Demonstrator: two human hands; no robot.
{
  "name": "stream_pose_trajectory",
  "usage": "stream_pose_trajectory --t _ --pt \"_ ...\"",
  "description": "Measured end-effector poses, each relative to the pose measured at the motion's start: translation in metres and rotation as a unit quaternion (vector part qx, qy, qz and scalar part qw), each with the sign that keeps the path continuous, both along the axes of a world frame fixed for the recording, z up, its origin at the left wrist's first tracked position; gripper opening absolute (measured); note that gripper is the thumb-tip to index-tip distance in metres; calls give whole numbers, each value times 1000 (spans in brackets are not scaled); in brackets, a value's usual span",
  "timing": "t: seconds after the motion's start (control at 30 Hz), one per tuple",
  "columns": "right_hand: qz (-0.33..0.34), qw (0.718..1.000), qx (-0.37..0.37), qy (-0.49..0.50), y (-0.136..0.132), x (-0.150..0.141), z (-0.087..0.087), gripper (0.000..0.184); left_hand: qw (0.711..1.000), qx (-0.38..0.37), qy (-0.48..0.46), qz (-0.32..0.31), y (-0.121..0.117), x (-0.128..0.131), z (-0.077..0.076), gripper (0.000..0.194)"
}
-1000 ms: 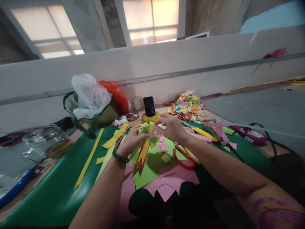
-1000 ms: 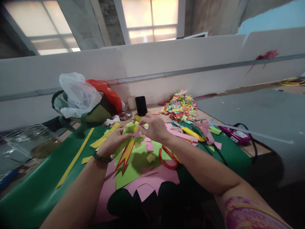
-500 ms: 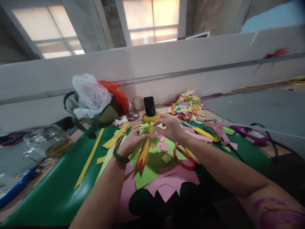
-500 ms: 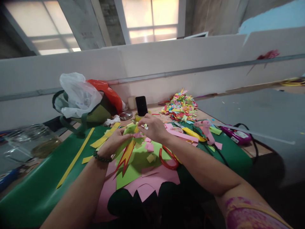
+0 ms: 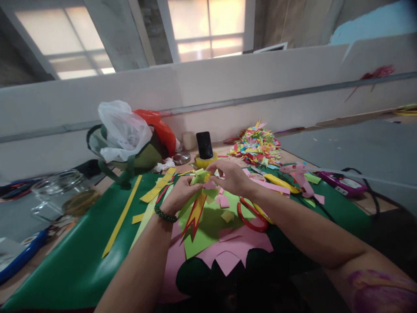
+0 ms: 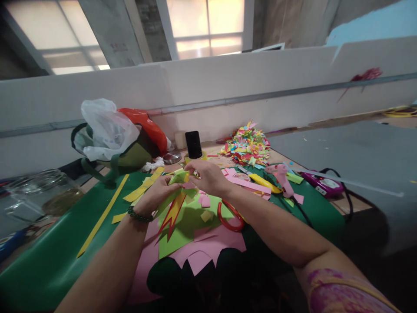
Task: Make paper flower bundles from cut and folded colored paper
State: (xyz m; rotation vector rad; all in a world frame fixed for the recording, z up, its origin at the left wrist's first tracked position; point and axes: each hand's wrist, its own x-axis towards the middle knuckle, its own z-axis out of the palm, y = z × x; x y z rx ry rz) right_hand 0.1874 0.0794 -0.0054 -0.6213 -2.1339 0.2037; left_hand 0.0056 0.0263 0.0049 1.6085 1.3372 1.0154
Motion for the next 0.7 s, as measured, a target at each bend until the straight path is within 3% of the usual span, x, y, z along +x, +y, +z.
stream_pose_trajectory --t 0.2,0.3,0.4,0.5,0.7 --pt "-14 997 -18 70 -4 1 4 27 1000 -15 -25 3 1 -1 -2 22" --pt "-26 978 -167 122 -4 -1 6 50 999 -25 -37 0 1 -2 -4 24" --pt "-15 923 -364 121 -3 -5 7 63 999 -11 -34 -8 2 -3 -5 22" --pt "10 886 -446 129 -3 -10 6 56 1000 1 -24 -15 3 -3 -6 23" --pt "62 861 -474 176 0 -13 1 35 999 35 -8 -27 4 -1 -5 29"
